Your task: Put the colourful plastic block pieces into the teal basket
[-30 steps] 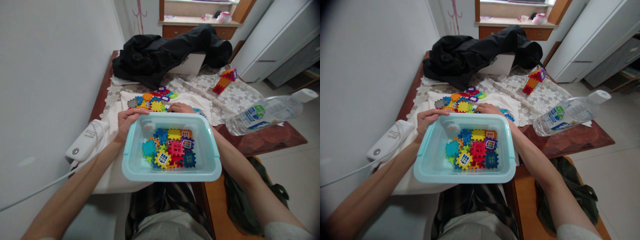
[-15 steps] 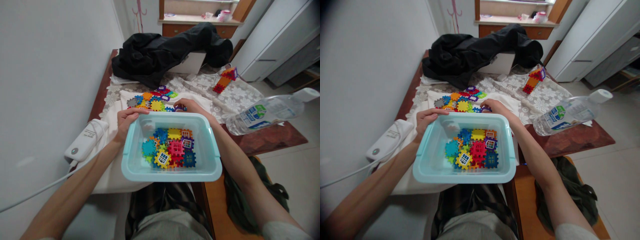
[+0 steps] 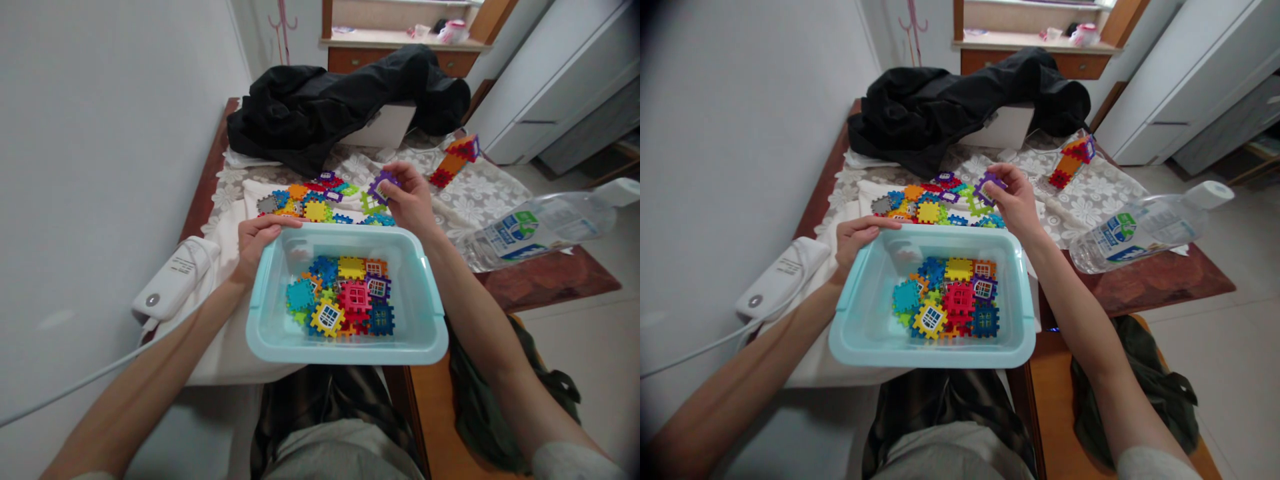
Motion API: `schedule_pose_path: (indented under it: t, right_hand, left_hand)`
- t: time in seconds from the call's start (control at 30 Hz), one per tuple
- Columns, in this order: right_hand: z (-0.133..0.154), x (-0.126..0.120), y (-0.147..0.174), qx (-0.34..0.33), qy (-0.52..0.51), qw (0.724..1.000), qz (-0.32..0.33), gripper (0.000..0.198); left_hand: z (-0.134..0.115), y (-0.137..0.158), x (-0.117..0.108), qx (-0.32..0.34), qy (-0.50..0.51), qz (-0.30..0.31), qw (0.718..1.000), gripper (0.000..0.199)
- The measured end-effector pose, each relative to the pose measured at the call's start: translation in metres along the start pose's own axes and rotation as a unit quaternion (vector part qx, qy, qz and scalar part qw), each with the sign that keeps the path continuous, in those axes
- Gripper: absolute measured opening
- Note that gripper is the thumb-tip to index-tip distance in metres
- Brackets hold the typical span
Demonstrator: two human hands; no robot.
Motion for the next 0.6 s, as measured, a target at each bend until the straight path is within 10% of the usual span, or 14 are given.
schedule_pose_path:
  t: [0.33, 0.6]
  right_hand:
    - [0.031, 0.035, 0.026, 0.050, -0.133, 0.969, 0.200, 0.049]
    - [-0.018, 0.041, 0.025, -0.047, 0.204, 0.943, 0.259, 0.045]
  left_hand:
    - [0.000, 0.001, -0.001, -0.009, -0.009, -0.010, 1.000, 0.021]
    - [0.002, 0.001, -0.004, 0.000, -0.023, -0.011, 1.000, 0.021]
Point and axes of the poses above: each hand's wrist, its own y-axis away from the middle knuckle, its own x-axis out of the palm, z = x × y, the point moved 6 cm from there along -y, towards the middle knuckle, and after that the axes turned 8 degrees about -z, right-handed, at the moved point
